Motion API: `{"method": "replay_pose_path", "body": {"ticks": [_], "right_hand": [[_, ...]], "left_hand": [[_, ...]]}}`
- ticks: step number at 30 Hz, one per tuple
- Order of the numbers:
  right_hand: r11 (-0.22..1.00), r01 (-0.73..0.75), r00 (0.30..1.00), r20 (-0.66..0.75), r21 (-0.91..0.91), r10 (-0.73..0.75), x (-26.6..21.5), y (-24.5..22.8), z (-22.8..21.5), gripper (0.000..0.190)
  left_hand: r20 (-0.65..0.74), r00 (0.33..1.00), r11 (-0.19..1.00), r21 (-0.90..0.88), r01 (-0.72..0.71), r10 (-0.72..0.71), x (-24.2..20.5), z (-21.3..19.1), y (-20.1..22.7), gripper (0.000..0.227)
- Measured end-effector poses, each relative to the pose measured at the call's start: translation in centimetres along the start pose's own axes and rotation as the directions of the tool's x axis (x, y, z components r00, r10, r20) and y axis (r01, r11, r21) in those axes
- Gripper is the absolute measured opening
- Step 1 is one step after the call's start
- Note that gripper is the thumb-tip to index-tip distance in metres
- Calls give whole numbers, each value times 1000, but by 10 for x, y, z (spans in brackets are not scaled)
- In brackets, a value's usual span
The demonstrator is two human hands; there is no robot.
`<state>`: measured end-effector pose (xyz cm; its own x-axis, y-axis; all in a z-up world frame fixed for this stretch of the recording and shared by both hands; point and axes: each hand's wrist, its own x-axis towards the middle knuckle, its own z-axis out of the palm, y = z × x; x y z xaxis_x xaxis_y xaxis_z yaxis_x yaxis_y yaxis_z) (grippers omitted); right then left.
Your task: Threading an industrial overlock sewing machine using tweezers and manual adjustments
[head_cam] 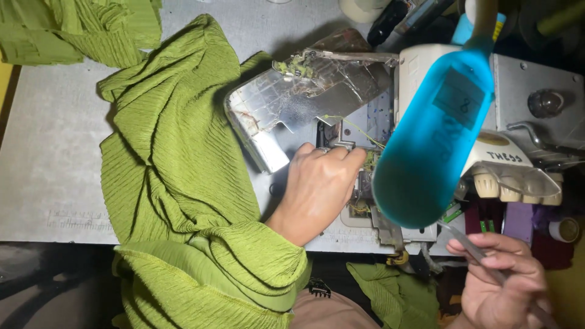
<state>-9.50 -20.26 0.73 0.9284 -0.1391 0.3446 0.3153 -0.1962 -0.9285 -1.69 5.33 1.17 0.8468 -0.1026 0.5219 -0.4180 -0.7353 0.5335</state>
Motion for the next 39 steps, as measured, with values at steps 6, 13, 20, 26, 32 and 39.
{"method": "replay_pose_path", "body": {"ticks": [6,13,20,26,32,39], "right_hand": [[961,202,977,110,-188,-184,8,-41,64,7],[936,287,956,-1,-206,-294,44,-45,118,17],[943,290,948,181,-161,-261,64,-45,128,6],[910,312,943,207,-273,-261,64,-39,109,3],[918,345,931,196,-195,-308,63,-46,117,6],[832,375,924,233,-409,-302,63,-46,111,3]], "left_hand": [[85,996,995,100,-20,12,-6,11,-2,4],[164,985,983,-162,84,-57,-6,-11,8,29],[197,970,989,-4,146,-142,-12,-20,20,8],[245,957,987,83,139,-156,-11,-18,24,20],[324,934,987,96,125,-150,-5,-17,20,31],[317,941,993,42,110,-117,-8,-15,21,37]]}}
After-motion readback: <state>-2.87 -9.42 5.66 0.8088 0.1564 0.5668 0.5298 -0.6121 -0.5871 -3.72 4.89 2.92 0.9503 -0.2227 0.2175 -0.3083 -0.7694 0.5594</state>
